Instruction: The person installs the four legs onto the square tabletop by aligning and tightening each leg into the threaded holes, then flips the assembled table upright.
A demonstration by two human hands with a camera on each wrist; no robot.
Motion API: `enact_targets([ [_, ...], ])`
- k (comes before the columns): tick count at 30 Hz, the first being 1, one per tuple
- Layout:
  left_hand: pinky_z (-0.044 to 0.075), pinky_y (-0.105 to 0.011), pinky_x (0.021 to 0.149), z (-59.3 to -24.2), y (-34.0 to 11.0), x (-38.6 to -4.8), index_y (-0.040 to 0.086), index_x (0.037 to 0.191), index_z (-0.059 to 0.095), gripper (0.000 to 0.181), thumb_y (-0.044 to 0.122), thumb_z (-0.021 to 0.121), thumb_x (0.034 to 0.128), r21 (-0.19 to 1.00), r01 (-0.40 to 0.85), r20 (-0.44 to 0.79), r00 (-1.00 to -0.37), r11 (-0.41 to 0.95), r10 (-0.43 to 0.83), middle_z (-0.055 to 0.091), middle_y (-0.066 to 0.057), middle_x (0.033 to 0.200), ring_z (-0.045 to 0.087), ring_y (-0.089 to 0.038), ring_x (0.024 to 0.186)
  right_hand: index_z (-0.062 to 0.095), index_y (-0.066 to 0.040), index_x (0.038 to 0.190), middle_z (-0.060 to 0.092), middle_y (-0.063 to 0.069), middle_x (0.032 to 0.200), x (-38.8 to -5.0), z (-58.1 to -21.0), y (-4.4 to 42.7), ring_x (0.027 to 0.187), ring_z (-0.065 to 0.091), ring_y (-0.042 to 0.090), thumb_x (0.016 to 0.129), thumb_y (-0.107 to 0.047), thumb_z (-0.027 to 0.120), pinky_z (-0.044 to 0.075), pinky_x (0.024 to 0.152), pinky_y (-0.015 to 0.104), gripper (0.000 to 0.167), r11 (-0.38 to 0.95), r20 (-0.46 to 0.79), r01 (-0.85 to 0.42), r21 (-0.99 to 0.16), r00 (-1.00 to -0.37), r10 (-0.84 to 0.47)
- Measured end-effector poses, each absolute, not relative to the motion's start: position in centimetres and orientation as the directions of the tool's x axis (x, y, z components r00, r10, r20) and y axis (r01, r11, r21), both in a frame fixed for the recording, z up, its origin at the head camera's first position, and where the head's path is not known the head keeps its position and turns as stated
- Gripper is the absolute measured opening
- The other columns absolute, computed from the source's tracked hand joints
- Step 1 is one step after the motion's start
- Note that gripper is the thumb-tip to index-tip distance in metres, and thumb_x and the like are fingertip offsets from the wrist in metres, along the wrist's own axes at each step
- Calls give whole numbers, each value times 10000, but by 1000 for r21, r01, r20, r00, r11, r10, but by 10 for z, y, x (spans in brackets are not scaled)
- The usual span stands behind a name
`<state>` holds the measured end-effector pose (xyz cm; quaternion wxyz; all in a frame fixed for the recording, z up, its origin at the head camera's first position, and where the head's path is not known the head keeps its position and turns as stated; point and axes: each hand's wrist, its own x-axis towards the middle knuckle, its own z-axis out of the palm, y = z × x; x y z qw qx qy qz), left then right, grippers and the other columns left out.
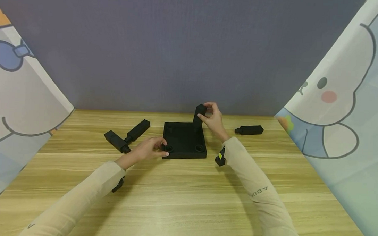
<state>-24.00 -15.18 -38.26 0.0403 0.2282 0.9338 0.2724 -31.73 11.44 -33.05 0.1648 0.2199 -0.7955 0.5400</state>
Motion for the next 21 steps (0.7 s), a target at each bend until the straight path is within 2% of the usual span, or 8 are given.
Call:
enact_targets([
  [4,469,-316,682,-383,-153,-241,153,1084,584,399,418,675,800,525,406,49,-892,748,449,620,-6,927,582,-131,802,442,104,1226,471,284,1232,-325,-329,119,1010,519,431,806,25,652,461,833,536,477,312,506,-567,-763,-823,-258],
  [11,478,-328,701,-384,-154,-241,155,1083,583,391,414,673,804,524,410,52,-890,747,452,624,0,924,595,-139,823,481,-44,1271,478,169,1299,-346,-335,129,1025,560,333,830,-55,654,500,823,435,475,437,428,-554,-709,-830,-358],
  [21,487,-350,727,-382,-154,-240,154,1090,583,393,415,668,808,522,409,52,-891,749,451,624,-7,936,602,-157,849,494,-79,1269,493,134,1304,-348,-328,130,1007,579,311,830,-97,668,518,764,415,473,500,380,-537,-679,-840,-387],
])
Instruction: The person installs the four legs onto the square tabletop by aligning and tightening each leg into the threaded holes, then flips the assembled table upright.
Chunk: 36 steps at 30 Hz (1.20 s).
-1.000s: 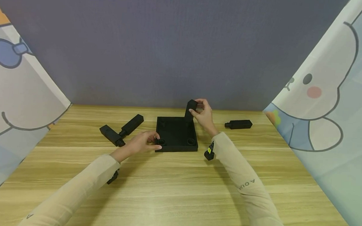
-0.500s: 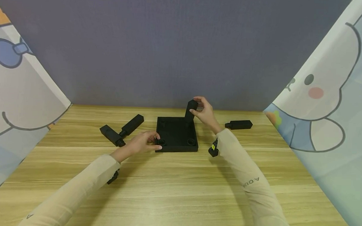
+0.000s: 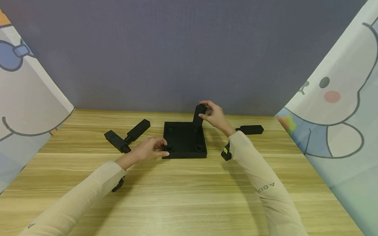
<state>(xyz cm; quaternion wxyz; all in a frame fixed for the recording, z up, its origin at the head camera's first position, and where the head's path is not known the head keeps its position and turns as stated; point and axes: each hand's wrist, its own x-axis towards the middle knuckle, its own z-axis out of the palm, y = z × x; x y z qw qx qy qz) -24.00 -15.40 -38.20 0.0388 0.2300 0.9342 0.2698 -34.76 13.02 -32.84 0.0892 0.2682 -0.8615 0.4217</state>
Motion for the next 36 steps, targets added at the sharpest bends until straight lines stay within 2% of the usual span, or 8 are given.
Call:
enact_targets([
  [7,477,-328,697,-382,-155,-241,155,1091,582,395,416,668,808,520,405,50,-893,752,446,622,2,926,593,-140,819,524,-58,1215,550,128,1186,-347,-336,125,963,569,271,802,-161,708,499,790,391,464,507,454,-543,-669,-839,-299],
  [12,475,-326,695,-383,-155,-241,154,1093,583,394,414,668,809,516,405,52,-894,755,444,621,3,923,592,-138,813,518,21,1180,563,172,1115,-346,-341,120,941,556,321,778,-135,730,484,801,440,480,475,515,-564,-675,-822,-244],
  [16,473,-324,693,-383,-154,-241,154,1094,584,395,416,667,809,509,405,52,-895,759,442,621,2,923,590,-137,812,509,43,1174,555,185,1106,-345,-342,118,940,546,338,775,-124,731,470,828,471,485,458,527,-570,-682,-818,-233],
  [21,480,-341,713,-383,-154,-240,156,1098,581,398,420,663,811,513,398,43,-897,760,440,622,0,935,598,-153,839,498,46,1197,543,177,1126,-346,-340,119,957,546,327,786,-135,722,474,813,438,502,473,501,-561,-679,-825,-260],
  [25,481,-341,719,-383,-154,-240,157,1095,580,397,422,662,811,517,396,40,-897,759,441,623,2,932,596,-147,837,496,6,1219,525,161,1163,-348,-336,123,983,551,299,804,-124,703,487,797,402,482,507,437,-535,-676,-845,-308],
  [36,484,-341,724,-384,-155,-241,158,1100,577,396,419,659,815,516,402,46,-895,756,444,623,-2,937,597,-146,838,493,-23,1232,523,154,1220,-351,-327,130,1085,536,298,826,-30,654,488,841,431,437,489,340,-503,-713,-858,-385],
])
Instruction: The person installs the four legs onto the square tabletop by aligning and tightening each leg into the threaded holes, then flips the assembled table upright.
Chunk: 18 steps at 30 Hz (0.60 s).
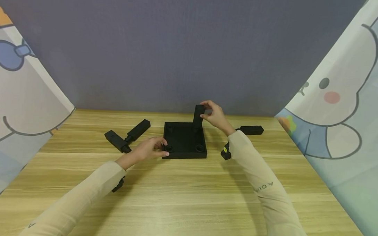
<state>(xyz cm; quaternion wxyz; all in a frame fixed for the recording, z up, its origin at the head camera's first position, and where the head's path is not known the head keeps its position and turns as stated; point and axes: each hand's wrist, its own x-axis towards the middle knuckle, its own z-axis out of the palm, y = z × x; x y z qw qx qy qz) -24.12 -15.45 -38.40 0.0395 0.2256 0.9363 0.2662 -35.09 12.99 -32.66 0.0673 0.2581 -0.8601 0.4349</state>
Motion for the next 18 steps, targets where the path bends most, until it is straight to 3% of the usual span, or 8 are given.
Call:
enact_targets([
  [9,488,-360,742,-384,-154,-241,161,1106,574,401,425,656,815,506,401,46,-897,763,441,624,-2,943,603,-158,855,493,-41,1219,534,156,1194,-350,-330,130,1079,551,287,827,-23,650,504,832,399,423,466,347,-493,-735,-863,-367],
  [18,478,-323,713,-384,-154,-241,175,1099,575,391,424,661,812,511,389,41,-902,767,430,614,14,922,581,-125,811,489,-29,1154,558,165,1101,-346,-342,124,1022,562,326,796,-74,698,514,791,394,416,446,422,-491,-749,-871,-250],
])
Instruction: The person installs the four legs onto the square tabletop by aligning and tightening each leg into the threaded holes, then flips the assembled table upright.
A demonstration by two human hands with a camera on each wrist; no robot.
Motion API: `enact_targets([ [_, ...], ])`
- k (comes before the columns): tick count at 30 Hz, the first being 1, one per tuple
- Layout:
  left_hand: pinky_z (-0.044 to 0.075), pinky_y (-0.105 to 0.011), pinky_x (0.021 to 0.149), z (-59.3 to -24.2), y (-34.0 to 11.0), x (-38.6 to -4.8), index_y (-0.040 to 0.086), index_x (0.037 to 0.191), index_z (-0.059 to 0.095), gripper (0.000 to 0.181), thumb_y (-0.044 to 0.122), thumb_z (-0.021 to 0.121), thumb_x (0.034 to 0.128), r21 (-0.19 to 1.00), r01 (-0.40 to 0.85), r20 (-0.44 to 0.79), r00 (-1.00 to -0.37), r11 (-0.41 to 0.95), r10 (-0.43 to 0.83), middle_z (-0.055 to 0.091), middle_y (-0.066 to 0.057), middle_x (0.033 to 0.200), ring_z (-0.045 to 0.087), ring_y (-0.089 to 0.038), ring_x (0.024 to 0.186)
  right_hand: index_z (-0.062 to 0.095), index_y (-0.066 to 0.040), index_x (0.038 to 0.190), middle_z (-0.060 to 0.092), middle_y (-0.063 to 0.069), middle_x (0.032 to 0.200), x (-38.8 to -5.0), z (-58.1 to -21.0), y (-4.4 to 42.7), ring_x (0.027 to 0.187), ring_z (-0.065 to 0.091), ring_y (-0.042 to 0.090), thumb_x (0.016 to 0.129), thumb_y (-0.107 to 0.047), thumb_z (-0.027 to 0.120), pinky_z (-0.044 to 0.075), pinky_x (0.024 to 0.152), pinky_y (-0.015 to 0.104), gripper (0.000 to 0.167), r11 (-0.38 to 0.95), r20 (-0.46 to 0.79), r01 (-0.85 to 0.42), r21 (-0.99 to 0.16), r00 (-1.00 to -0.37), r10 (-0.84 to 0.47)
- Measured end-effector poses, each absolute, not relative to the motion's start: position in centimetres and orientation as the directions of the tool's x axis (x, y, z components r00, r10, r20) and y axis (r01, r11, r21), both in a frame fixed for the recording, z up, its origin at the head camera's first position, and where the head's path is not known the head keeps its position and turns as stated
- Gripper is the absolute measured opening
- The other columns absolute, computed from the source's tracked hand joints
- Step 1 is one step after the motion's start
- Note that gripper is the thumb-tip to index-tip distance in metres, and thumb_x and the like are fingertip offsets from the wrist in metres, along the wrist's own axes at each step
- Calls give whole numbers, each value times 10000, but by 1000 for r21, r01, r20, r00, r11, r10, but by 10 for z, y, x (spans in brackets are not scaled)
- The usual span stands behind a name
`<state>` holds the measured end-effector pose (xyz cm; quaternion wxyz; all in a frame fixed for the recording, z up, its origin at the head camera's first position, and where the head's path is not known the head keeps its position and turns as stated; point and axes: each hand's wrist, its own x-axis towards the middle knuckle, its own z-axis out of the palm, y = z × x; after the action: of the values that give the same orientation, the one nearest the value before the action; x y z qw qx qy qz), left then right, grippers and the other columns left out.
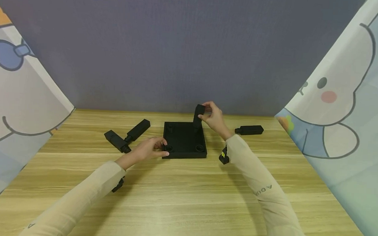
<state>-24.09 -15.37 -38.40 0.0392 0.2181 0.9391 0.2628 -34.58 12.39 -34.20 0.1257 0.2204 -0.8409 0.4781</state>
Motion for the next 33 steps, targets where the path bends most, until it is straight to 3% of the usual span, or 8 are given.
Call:
enact_targets([
  [4,480,-328,724,-385,-154,-242,178,1101,573,389,426,658,814,509,388,38,-902,768,430,613,16,929,584,-126,826,475,-2,1134,558,187,1060,-344,-345,120,994,555,368,782,-80,714,513,758,403,432,437,451,-499,-748,-866,-217],
  [12,480,-338,735,-385,-154,-241,181,1101,573,388,429,657,814,512,384,36,-903,768,428,615,10,942,587,-139,843,468,18,1134,537,191,1060,-341,-345,118,959,541,325,784,-89,716,468,843,427,442,460,487,-523,-717,-849,-206],
  [21,479,-339,724,-383,-154,-241,170,1105,572,397,425,658,813,520,384,33,-902,763,431,614,2,938,584,-144,833,425,4,1274,479,164,1280,-346,-337,124,1010,527,328,815,-118,689,468,836,439,544,505,405,-514,-693,-857,-317],
  [33,465,-305,692,-384,-153,-242,174,1106,573,397,430,656,814,504,384,29,-902,773,430,617,20,920,568,-112,787,437,-84,1318,462,114,1317,-349,-328,132,1043,528,299,835,-162,673,500,728,394,544,544,278,-471,-694,-873,-401],
])
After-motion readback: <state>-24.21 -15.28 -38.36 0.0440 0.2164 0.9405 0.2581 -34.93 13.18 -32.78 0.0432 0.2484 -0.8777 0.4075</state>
